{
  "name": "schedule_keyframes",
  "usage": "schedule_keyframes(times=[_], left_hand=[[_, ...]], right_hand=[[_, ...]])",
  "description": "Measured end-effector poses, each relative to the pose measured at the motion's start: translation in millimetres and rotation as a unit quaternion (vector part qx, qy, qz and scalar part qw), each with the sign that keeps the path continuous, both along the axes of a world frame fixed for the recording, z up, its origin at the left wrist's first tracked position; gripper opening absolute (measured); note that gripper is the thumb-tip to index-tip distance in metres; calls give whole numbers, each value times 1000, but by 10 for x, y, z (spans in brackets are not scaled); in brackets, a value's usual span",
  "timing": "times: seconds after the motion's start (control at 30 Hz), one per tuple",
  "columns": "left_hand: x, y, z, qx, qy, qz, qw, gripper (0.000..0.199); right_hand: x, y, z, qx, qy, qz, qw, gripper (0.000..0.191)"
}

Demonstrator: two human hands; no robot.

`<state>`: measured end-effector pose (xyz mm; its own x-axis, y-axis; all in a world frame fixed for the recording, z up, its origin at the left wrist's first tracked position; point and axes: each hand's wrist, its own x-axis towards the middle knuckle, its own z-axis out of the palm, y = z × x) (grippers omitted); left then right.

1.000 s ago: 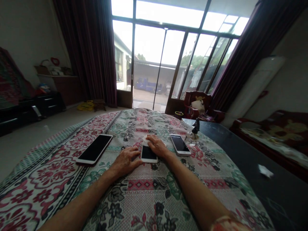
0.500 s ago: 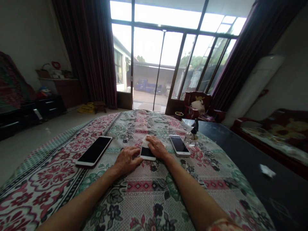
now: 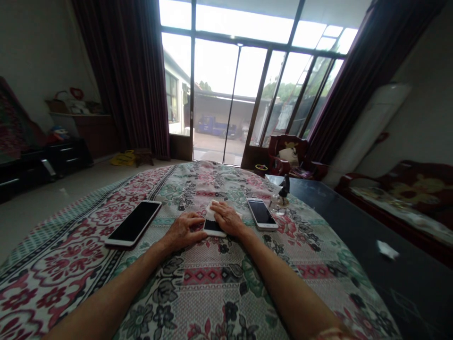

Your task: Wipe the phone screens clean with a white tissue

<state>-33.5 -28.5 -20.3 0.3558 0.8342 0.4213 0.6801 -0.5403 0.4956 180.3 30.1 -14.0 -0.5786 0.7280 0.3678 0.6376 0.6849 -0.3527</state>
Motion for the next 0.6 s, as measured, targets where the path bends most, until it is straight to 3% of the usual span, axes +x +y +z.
schedule_keyframes(times=[0.37, 0.47, 0.6], left_hand=[[29, -8, 2, 7, 27, 14, 1000, 27], [29, 2, -15, 7, 25, 15, 1000, 24], [14, 14, -28, 7, 4, 3, 1000, 24]], right_hand=[[218, -682, 150, -42, -77, 101, 991, 44], [204, -632, 173, -43, -87, 96, 991, 43], [141, -377, 156, -37, -85, 60, 994, 41]])
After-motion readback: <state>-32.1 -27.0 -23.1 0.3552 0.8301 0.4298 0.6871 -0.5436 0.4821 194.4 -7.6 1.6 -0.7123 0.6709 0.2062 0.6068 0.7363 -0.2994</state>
